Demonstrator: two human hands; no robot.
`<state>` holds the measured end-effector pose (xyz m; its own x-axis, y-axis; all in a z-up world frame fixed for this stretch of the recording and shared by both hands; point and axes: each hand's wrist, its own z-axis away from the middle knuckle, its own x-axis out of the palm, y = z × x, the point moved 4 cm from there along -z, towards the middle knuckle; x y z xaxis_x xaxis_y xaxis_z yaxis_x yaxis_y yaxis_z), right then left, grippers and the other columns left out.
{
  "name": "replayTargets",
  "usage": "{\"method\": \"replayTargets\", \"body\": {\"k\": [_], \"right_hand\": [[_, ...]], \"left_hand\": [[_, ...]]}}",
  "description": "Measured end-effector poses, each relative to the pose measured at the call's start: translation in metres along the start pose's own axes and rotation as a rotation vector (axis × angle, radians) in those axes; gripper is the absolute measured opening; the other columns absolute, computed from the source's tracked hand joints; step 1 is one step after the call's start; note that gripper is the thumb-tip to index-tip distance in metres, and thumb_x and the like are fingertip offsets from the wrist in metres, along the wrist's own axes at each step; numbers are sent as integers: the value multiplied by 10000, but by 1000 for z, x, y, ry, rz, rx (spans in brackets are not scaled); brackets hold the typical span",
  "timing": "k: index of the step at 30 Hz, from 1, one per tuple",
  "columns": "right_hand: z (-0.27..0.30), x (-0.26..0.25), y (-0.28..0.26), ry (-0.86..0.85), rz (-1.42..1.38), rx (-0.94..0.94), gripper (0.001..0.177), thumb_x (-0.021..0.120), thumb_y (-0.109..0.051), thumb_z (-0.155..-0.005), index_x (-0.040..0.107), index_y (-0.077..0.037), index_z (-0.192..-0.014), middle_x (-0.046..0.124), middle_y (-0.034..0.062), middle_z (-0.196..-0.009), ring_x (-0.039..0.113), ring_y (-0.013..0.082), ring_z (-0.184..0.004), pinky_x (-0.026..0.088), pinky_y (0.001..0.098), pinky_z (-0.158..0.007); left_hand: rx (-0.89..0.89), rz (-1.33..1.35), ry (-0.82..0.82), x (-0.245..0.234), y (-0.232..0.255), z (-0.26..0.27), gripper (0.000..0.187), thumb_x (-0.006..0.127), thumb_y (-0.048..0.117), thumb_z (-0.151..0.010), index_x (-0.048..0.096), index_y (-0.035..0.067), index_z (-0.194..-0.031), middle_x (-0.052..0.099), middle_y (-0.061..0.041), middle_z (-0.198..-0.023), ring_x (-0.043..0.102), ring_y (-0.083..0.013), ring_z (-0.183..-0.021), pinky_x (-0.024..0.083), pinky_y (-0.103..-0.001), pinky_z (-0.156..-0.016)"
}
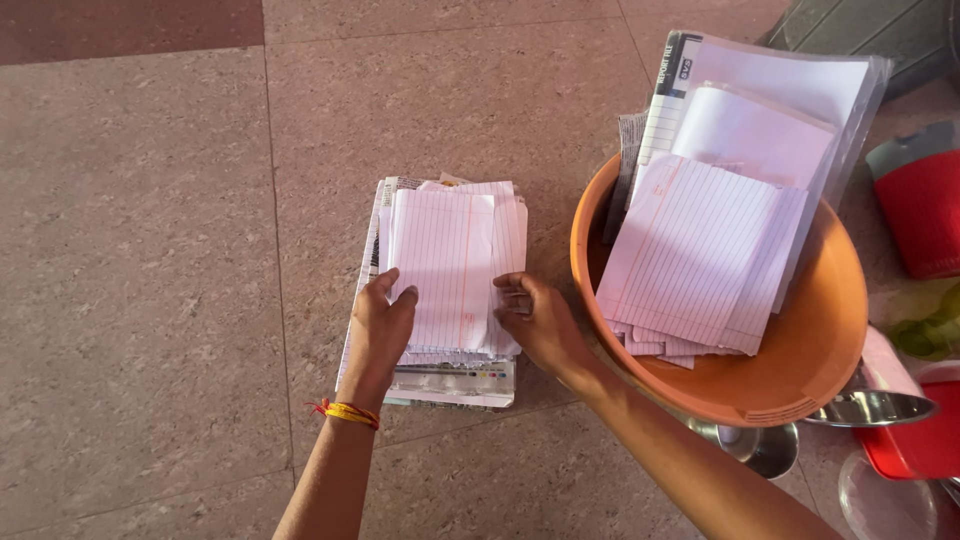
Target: The person sorts through a stack of lined paper and other documents on the floor, separating them into different piles. They then place the sorted papers into an orange plastic basin.
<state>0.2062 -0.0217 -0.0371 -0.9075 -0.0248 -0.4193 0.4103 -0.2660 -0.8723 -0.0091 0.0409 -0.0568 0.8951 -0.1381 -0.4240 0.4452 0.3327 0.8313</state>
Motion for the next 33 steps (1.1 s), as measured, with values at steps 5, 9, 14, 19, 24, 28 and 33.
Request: {"method": "replayTargets", "body": {"k": [5, 9, 14, 19, 24, 28, 33], "right_hand": [[0, 1, 3, -38, -31, 23, 464, 681, -113, -884, 588, -22, -1330, 654, 156, -1265, 651, 257, -1186, 568, 384, -978], [3, 5, 5, -80, -88, 82, 487, 686, -105, -888, 567, -34, -1355, 628, 179, -1272, 646, 266, -1178, 568, 379, -963], [3, 8, 11, -119, -156, 117, 483, 681, -104, -893, 552, -58, -1357, 575, 160, -1300, 642, 260, -1163, 570, 369, -950], [2, 11, 17, -106, -67, 47, 446, 692, -89, -885, 585, -52, -1316, 600, 132, -1277, 575, 214, -1241, 529, 365, -991], [2, 10, 17, -112, -84, 22, 457, 686, -93, -885, 583, -41, -1327, 602, 127, -1302, 567, 222, -1265, 524, 369, -1013], [2, 9, 14, -109, -27, 16, 490, 700, -113, -892, 562, -31, -1355, 593, 131, -1336, 564, 239, -1276, 525, 377, -1019], [4, 5, 13, -52, -55, 23, 501, 689, -139, -880, 578, -26, -1356, 627, 167, -1323, 629, 275, -1219, 586, 389, -986]], "left_hand": [[-17, -15, 11, -2, 7, 3, 547, 629, 236, -901, 566, 61, -1415, 586, -230, -1376, 590, -325, -1284, 501, -434, -1028], [46, -7, 40, -4, 11, 5, 478, 633, 227, -899, 614, 72, -1350, 558, -184, -1391, 571, -307, -1294, 519, -439, -1002], [74, -73, 42, 0, 9, 6, 468, 645, 231, -894, 629, 87, -1339, 544, -152, -1400, 600, -302, -1230, 524, -439, -992], [149, -82, 61, 7, 8, 7, 484, 657, 158, -901, 582, 71, -1372, 541, -183, -1371, 588, -316, -1234, 534, -424, -957], [86, 103, 37, 11, 7, 2, 617, 613, 75, -895, 383, 32, -1466, 551, -242, -1371, 671, -271, -1074, 610, -341, -750], [-40, 93, -13, 15, -1, 0, 565, 585, 60, -931, 427, 17, -1472, 589, -247, -1368, 714, -248, -940, 591, -335, -687], [-35, 175, -9, 12, -1, 0, 447, 535, -2, -943, 545, -3, -1389, 704, -175, -1205, 699, -165, -865, 587, -302, -698]]}}
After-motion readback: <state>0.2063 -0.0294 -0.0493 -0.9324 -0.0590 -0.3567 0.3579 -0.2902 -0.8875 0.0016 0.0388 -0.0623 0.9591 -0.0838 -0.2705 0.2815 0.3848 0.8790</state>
